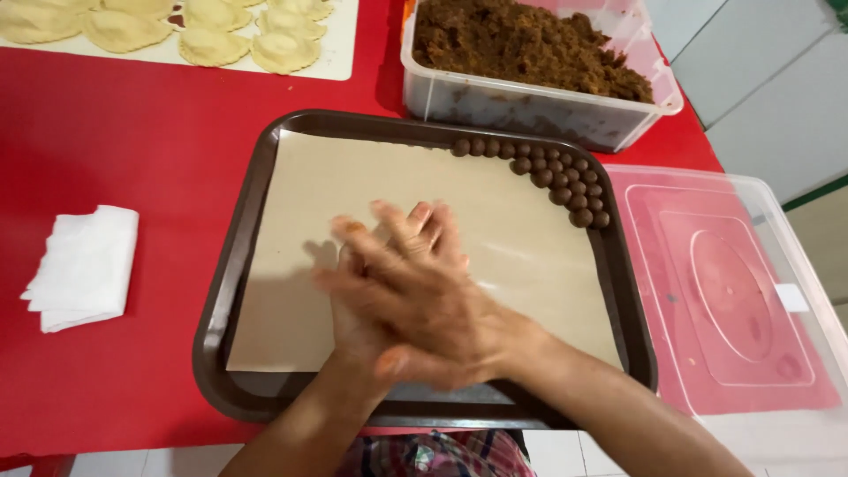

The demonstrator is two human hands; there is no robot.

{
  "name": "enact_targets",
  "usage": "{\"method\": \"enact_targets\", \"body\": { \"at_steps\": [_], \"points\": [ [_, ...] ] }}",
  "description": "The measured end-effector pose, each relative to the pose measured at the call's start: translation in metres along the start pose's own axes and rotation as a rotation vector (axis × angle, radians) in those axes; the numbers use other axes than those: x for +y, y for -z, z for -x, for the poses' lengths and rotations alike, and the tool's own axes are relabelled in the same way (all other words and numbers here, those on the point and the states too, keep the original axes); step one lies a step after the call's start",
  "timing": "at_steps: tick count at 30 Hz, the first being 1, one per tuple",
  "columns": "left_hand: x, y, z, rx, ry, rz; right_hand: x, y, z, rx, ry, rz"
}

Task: Rolling small portions of food filling into uniform balls and arranging them on a tray.

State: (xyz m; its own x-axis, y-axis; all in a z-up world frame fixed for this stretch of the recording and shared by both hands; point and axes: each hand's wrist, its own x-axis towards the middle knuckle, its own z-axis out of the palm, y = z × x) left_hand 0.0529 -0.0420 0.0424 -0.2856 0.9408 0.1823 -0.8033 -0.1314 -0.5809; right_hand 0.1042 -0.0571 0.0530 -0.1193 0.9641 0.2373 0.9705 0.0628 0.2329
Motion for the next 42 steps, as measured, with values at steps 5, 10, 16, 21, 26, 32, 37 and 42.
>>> {"method": "enact_targets", "body": {
  "at_steps": [5, 10, 16, 21, 26, 32, 37, 42],
  "points": [
    [0.055, 0.025, -0.026, 0.598, 1.182, -0.329, 0.021, -0.016, 0.001, 0.056, -0.036, -0.542],
    [0.067, 0.037, -0.041, 0.895, 1.278, -0.846, 0.092, -0.012, -0.024, 0.166, 0.131, -1.372],
    [0.06, 0.013, -0.063, 0.884, 1.339, -0.774, 0.236, -0.043, -0.048, 0.074, -0.661, -0.454],
    [0.059, 0.013, -0.063, 0.877, 1.306, -0.7, 0.266, -0.058, -0.056, -0.241, -1.002, -0.447],
    [0.061, 0.014, -0.058, 0.81, 1.38, -0.627, 0.272, -0.059, -0.062, -0.265, -0.889, -0.541],
    [0.055, 0.004, -0.061, 0.952, 1.368, -0.727, 0.27, -0.047, -0.058, -0.298, -0.959, -0.461],
    [0.057, 0.006, -0.058, 0.919, 1.38, -0.702, 0.261, -0.024, -0.061, -0.38, -0.941, -0.462],
    [0.058, 0.008, -0.056, 0.874, 1.388, -0.696, 0.284, -0.031, -0.056, -0.416, -0.846, -0.451]
  ]
}}
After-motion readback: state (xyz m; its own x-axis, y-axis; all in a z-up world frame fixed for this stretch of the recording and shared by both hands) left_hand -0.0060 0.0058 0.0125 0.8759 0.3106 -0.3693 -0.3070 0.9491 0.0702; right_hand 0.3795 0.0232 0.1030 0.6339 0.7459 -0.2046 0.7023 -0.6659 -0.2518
